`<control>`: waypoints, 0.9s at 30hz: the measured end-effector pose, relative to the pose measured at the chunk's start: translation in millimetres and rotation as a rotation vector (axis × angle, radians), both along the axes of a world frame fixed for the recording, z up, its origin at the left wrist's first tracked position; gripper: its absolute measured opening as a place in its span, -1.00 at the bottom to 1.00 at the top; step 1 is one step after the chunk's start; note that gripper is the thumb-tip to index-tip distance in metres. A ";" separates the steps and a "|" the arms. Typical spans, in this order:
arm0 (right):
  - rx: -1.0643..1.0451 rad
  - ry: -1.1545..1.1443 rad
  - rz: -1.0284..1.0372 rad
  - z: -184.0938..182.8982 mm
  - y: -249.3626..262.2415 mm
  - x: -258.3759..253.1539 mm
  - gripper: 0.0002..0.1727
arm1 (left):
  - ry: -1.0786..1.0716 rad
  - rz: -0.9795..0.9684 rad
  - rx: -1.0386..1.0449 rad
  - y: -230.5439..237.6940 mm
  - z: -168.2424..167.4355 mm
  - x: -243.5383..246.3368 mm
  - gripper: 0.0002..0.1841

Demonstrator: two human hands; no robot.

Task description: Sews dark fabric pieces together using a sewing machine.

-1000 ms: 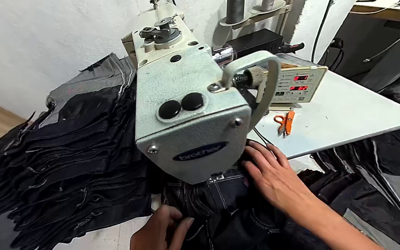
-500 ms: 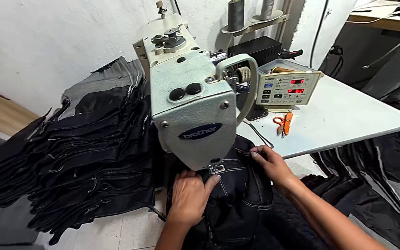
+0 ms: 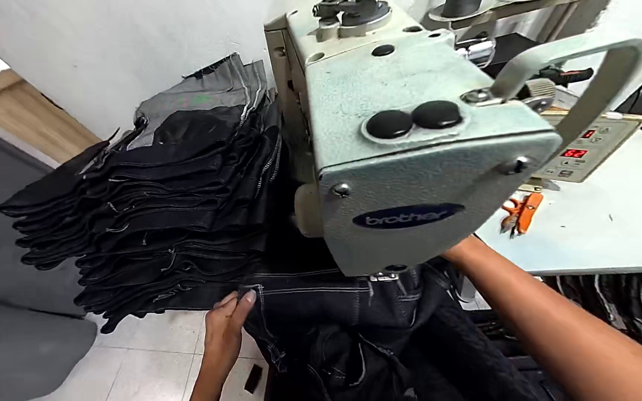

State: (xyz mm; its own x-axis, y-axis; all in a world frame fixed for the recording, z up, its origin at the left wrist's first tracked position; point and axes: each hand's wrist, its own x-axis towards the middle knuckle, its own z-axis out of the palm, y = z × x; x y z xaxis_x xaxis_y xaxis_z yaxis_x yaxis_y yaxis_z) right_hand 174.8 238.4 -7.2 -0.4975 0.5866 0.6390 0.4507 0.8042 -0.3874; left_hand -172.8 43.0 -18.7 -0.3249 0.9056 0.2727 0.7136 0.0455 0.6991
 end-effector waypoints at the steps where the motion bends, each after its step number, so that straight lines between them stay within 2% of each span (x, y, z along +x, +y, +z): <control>1: 0.076 -0.052 0.013 -6.7 12.7 9.0 -0.77 | 0.060 -0.074 0.021 -2.7 3.1 5.9 -0.43; 4: 0.231 -0.063 0.019 -13.2 20.1 28.9 -0.71 | 0.149 -0.183 0.110 -4.1 12.3 20.6 -0.37; 7: 0.222 -0.037 0.014 -17.7 15.6 31.1 -0.76 | 0.120 -0.134 0.096 10.4 4.8 13.2 -0.36; 11: -0.054 0.017 0.074 -15.2 28.5 24.4 -0.73 | 0.121 -0.163 0.066 20.9 2.7 4.2 -0.36; 13: -0.068 0.091 0.051 -5.6 30.3 19.9 -0.84 | 0.146 -0.188 0.064 15.4 3.4 9.9 -0.32; 14: -0.198 -0.045 -0.015 18.9 18.7 19.3 -0.86 | 0.152 -0.194 0.057 10.4 4.5 12.3 -0.32; 15: -0.562 -0.314 -0.080 63.2 5.1 16.1 -0.82 | 0.158 -0.197 0.046 4.7 6.3 13.4 -0.32; 16: -0.210 -0.029 0.027 15.7 19.8 20.2 -0.83 | 0.161 -0.203 0.031 0.0 7.4 12.6 -0.31; 17: -0.144 0.081 0.103 -6.6 30.4 22.9 -0.79 | 0.165 -0.202 0.022 -2.6 7.8 11.1 -0.31; 20: -0.291 0.062 0.088 -16.7 30.0 28.6 -0.84 | 0.171 -0.184 0.036 -1.6 4.9 9.6 -0.30; 22: -0.307 0.075 0.075 -17.3 28.7 29.1 -0.82 | 0.176 -0.184 0.059 3.6 2.5 9.3 -0.28; 25: -0.313 0.086 0.067 -16.8 30.0 28.8 -0.70 | 0.185 -0.196 0.069 8.9 1.0 6.6 -0.26; 27: -0.274 0.064 0.060 -17.9 29.1 30.4 -0.72 | 0.179 -0.202 0.074 9.8 1.9 6.8 -0.27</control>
State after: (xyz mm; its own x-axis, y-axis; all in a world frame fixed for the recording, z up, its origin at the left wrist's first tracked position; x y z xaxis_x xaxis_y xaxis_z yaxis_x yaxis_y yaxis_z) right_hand 205.2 267.5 -25.1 -0.5001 0.7124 0.4924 0.3728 0.6903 -0.6201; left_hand -166.0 52.8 -16.8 -0.0805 0.9225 0.3776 0.8157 -0.1568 0.5568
